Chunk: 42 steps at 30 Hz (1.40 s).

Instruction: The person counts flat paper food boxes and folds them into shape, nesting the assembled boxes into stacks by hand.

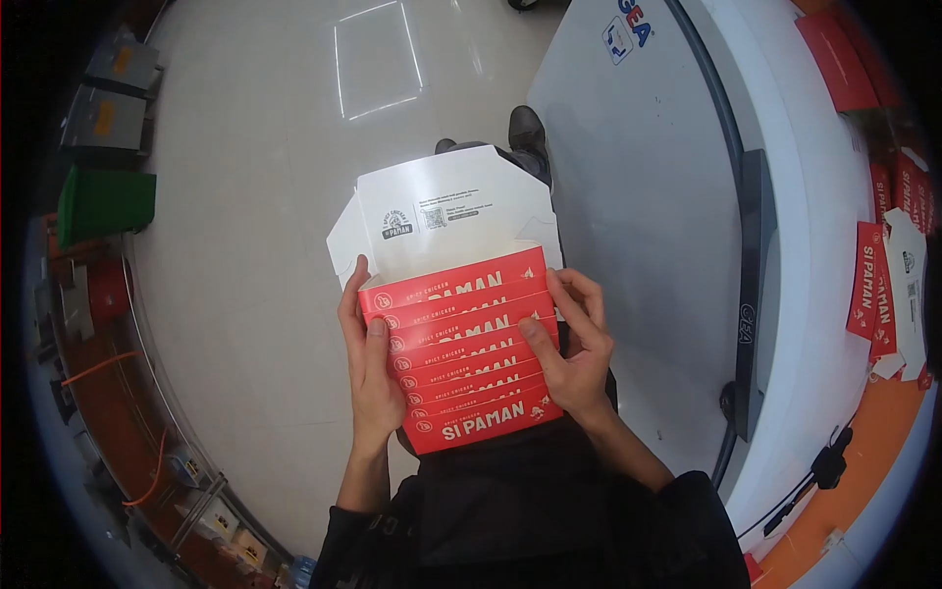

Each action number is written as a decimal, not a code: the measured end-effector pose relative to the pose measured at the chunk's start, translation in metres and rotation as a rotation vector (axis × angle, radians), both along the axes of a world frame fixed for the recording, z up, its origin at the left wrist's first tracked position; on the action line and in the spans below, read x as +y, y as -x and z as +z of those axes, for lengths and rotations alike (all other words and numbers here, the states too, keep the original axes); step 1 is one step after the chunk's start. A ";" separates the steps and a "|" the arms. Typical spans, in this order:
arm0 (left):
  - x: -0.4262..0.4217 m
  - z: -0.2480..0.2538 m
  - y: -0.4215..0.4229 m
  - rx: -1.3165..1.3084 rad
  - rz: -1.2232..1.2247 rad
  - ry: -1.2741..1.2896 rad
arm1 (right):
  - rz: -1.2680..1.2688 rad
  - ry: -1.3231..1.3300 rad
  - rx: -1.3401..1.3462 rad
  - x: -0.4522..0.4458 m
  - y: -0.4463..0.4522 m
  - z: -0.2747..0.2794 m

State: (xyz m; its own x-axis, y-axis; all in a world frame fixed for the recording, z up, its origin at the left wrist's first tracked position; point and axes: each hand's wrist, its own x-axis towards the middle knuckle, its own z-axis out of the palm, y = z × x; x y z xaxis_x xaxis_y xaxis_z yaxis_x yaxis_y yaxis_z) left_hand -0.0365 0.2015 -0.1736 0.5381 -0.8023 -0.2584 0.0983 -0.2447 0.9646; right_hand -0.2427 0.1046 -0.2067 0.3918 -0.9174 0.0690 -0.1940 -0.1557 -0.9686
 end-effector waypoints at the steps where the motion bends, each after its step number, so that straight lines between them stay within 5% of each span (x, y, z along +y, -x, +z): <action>1: 0.001 -0.001 -0.001 -0.009 -0.005 -0.001 | 0.011 -0.014 -0.002 -0.001 0.000 0.001; 7: 0.005 -0.009 -0.002 -0.082 0.004 -0.002 | 0.045 0.003 0.034 -0.003 0.001 -0.001; 10: -0.002 0.002 -0.007 -0.523 0.010 -0.056 | -0.025 -0.021 -0.018 -0.001 0.000 0.000; 13: -0.037 0.061 -0.016 -1.238 -0.370 -0.190 | -0.080 -0.031 -0.180 0.003 -0.004 -0.005; 16: -0.086 0.070 -0.007 -0.922 -0.657 -0.085 | -0.087 -0.044 -0.152 0.002 -0.004 -0.003; 19: -0.127 0.052 -0.001 -0.788 -1.069 -0.323 | -0.079 0.002 -0.106 0.003 -0.002 -0.002; 28: -0.147 0.034 -0.006 -0.556 -1.173 -0.260 | -0.019 0.005 -0.110 0.000 0.003 -0.002; 34: -0.144 0.062 -0.009 -0.284 -0.948 -0.509 | -0.031 -0.098 -0.180 0.001 -0.001 -0.001; 42: -0.146 0.050 -0.012 -0.423 -1.152 -0.411 | -0.055 -0.002 -0.164 0.002 -0.004 -0.003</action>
State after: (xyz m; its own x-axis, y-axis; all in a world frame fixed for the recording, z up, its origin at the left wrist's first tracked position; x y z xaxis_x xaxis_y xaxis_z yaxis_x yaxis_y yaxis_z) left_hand -0.0244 0.0556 -0.1233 -0.3057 -0.7583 -0.5758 -0.6585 -0.2684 0.7031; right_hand -0.2389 0.1064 -0.2094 0.3251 -0.9373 0.1256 -0.0415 -0.1469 -0.9883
